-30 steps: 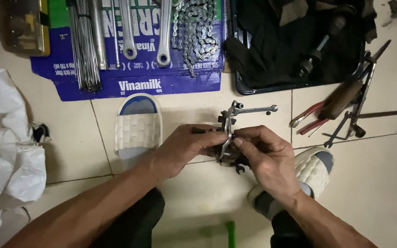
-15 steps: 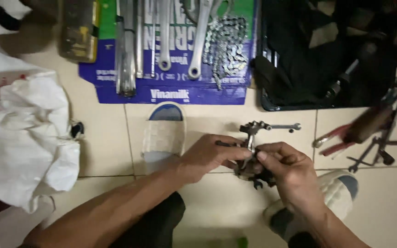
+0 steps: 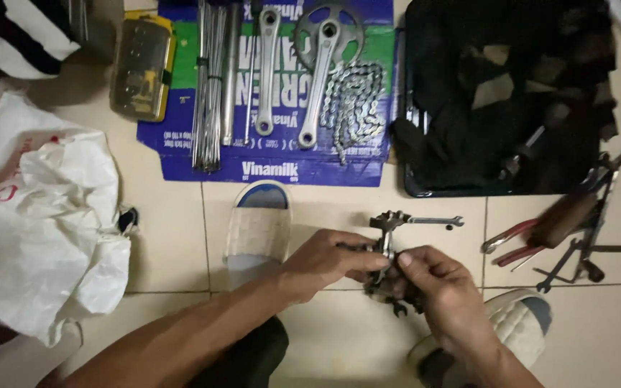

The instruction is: Disassembling, cleaning, and reassembling a bicycle brake caliper using hand tools on the floor.

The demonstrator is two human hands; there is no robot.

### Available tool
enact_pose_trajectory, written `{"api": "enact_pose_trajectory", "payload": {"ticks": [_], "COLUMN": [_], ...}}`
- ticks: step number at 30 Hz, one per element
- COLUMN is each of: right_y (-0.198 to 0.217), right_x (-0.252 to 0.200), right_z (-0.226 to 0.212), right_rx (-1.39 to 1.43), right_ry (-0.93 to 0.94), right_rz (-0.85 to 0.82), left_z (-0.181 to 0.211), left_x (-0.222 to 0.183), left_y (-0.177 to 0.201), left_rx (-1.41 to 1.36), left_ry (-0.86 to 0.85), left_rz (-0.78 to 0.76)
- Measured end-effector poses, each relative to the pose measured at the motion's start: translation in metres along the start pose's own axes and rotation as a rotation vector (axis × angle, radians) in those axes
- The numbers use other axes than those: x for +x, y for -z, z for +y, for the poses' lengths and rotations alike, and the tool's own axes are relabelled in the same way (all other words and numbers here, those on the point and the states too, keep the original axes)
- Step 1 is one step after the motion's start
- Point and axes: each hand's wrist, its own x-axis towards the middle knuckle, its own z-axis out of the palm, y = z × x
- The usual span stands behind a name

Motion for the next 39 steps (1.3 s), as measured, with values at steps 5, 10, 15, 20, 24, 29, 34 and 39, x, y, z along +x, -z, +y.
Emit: {"api": "enact_pose_trajectory", "payload": {"ticks": [5, 10, 15, 20, 24, 29, 34, 39], "right_y": [0.002, 0.005, 0.002, -0.013, -0.012, -0.014, -0.014, -0.011], "right_x": [0.001, 0.001, -0.001, -0.015, -0.019, -0.02, -0.02, -0.017], "right_z": [-0.007, -0.007, -0.013, -0.031, -0.029, -0.027, -0.028, -0.029], "right_rx": [-0.002, 0.031, 0.008, -0.112, -0.179, -0.37, -0.258, -0.338], "right_ry": [-0.073, -0.053, -0.097, -0.016, 0.112, 0.217, 0.182, 0.093], "right_rz": [0.006, 0.02, 0.026, 0.033, -0.018, -0.01, -0.03, -0.019], "left_z": [0.008, 0.017, 0.013, 0.016, 0.013, 0.019, 0.02, 0.019], "left_x": [-0.003, -0.011, -0.007, -0.007, -0.003, -0.009, -0.011, -0.009], "left_y": [-0.005, -0.01, -0.012, -0.013, -0.011, -0.013, -0.015, -0.012], "left_rx": [0.146, 0.18, 0.089, 0.042, 0.008, 0.068, 0.1, 0.165], "left_ry": [0.044, -0.006, 0.043, 0.048, 0.061, 0.07, 0.045, 0.081], "left_rz": [0.053, 0.012, 0.084, 0.108, 0.104, 0.126, 0.145, 0.145]}}
